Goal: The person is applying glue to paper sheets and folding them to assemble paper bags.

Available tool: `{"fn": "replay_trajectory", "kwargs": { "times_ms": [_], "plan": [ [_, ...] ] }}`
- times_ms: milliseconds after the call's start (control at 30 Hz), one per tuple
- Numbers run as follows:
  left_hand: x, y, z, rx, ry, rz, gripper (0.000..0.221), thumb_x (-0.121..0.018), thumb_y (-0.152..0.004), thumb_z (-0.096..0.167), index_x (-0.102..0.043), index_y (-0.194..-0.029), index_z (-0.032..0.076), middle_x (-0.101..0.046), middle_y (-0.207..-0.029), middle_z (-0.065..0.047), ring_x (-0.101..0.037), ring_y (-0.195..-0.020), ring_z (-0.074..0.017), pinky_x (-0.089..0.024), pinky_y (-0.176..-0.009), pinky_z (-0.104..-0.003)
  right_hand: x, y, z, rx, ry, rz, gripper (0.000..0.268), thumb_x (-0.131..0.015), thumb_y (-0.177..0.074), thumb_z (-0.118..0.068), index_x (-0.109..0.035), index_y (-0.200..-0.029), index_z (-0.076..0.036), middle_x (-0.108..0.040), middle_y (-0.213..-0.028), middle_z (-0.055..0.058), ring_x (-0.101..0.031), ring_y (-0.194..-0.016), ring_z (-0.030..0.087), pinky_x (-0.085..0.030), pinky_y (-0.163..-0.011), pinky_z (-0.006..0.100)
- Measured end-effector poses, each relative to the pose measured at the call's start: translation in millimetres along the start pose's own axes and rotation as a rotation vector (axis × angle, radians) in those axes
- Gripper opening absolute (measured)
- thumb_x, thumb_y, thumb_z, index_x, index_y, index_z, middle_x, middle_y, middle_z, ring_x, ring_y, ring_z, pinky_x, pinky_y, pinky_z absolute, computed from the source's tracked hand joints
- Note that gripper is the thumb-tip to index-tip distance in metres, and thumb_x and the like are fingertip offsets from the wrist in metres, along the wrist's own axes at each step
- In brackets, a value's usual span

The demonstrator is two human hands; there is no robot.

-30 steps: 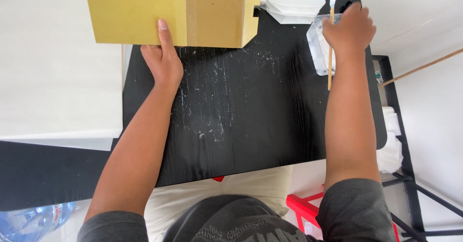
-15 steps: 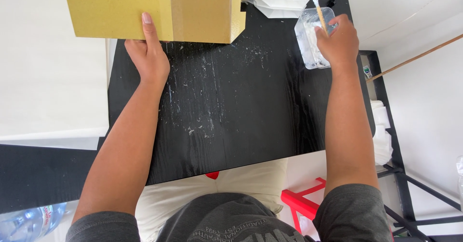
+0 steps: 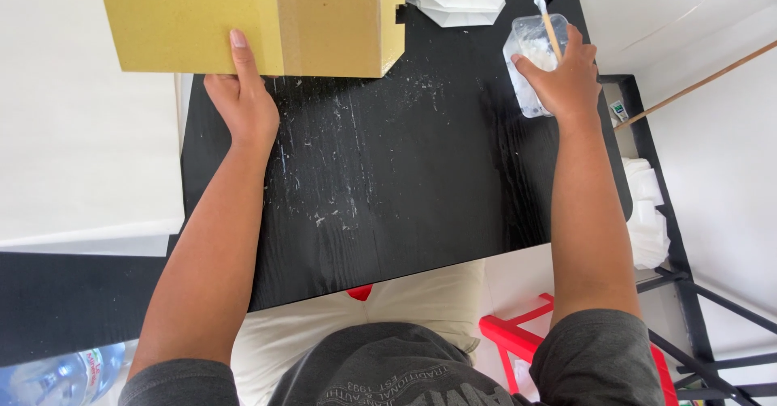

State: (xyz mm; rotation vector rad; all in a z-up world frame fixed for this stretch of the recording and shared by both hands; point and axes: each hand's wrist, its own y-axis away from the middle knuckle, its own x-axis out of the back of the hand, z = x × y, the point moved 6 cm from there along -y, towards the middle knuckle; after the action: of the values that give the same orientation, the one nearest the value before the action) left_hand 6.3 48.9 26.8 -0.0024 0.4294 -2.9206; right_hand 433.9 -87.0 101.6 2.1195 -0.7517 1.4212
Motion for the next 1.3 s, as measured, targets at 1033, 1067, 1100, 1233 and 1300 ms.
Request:
{"fn": "replay_trajectory", "kwargs": {
  "times_ms": [1033, 1067, 1100, 1233, 1300],
  "plan": [
    [0.3, -4.9, 0.6, 0.012, -0.058, 0.022, 0.062, -0.048, -0.11, 0.046, -0.023, -0.061, 0.019, -0.024, -0.053, 0.007, -0.021, -0.049, -0.0057, -0.016, -0.048, -0.029, -89.4, -133.4, -103.8, 0.755, 0.016, 0.442, 0.041, -0.051, -0.108, -0.031, -0.068, -0.133, -0.004, -0.068, -0.131, 0.01, -0.062, -0.12, 0.031, -0.045, -0.097, 0.049],
    [-0.5, -6.1, 0.1, 0.022, -0.059, 0.024, 0.063, -0.048, -0.11, 0.046, -0.021, -0.06, 0.019, -0.022, -0.052, 0.008, -0.019, -0.048, -0.0056, -0.015, -0.047, -0.029, -96.3, -139.1, -103.2, 0.665, 0.038, 0.288, 0.047, -0.045, -0.108, -0.034, -0.057, -0.143, -0.005, -0.055, -0.146, 0.011, -0.045, -0.135, 0.031, -0.033, -0.108, 0.05],
    [-0.1, -4.9, -1.6, 0.038, -0.064, 0.023, 0.064, -0.048, -0.11, 0.046, -0.019, -0.059, 0.02, -0.02, -0.051, 0.008, -0.018, -0.046, -0.0055, -0.014, -0.047, -0.029, -107.2, -141.0, -99.2, 0.571, 0.06, 0.128, 0.056, -0.039, -0.108, -0.038, -0.046, -0.154, -0.006, -0.041, -0.161, 0.012, -0.029, -0.15, 0.032, -0.022, -0.12, 0.052],
    [-0.5, -8.4, -5.6, 0.028, -0.052, 0.023, 0.063, -0.049, -0.11, 0.045, -0.019, -0.06, 0.019, -0.02, -0.053, 0.008, -0.018, -0.048, -0.0054, -0.014, -0.048, -0.029, -119.4, -113.0, -104.9, 0.428, 0.129, -0.248, 0.061, -0.02, -0.109, -0.036, -0.015, -0.166, -0.013, -0.003, -0.173, 0.007, -0.002, -0.159, 0.03, -0.005, -0.129, 0.048],
    [-0.4, -9.5, -7.2, 0.063, -0.057, 0.037, 0.064, -0.05, -0.108, 0.049, -0.019, -0.061, 0.02, -0.02, -0.053, 0.008, -0.019, -0.048, -0.0056, -0.016, -0.047, -0.029, -125.7, -112.9, -102.9, 0.449, 0.158, -0.222, 0.061, -0.016, -0.11, -0.036, -0.007, -0.167, -0.017, 0.001, -0.174, 0.004, 0.001, -0.16, 0.027, -0.002, -0.13, 0.044]
  ]
}}
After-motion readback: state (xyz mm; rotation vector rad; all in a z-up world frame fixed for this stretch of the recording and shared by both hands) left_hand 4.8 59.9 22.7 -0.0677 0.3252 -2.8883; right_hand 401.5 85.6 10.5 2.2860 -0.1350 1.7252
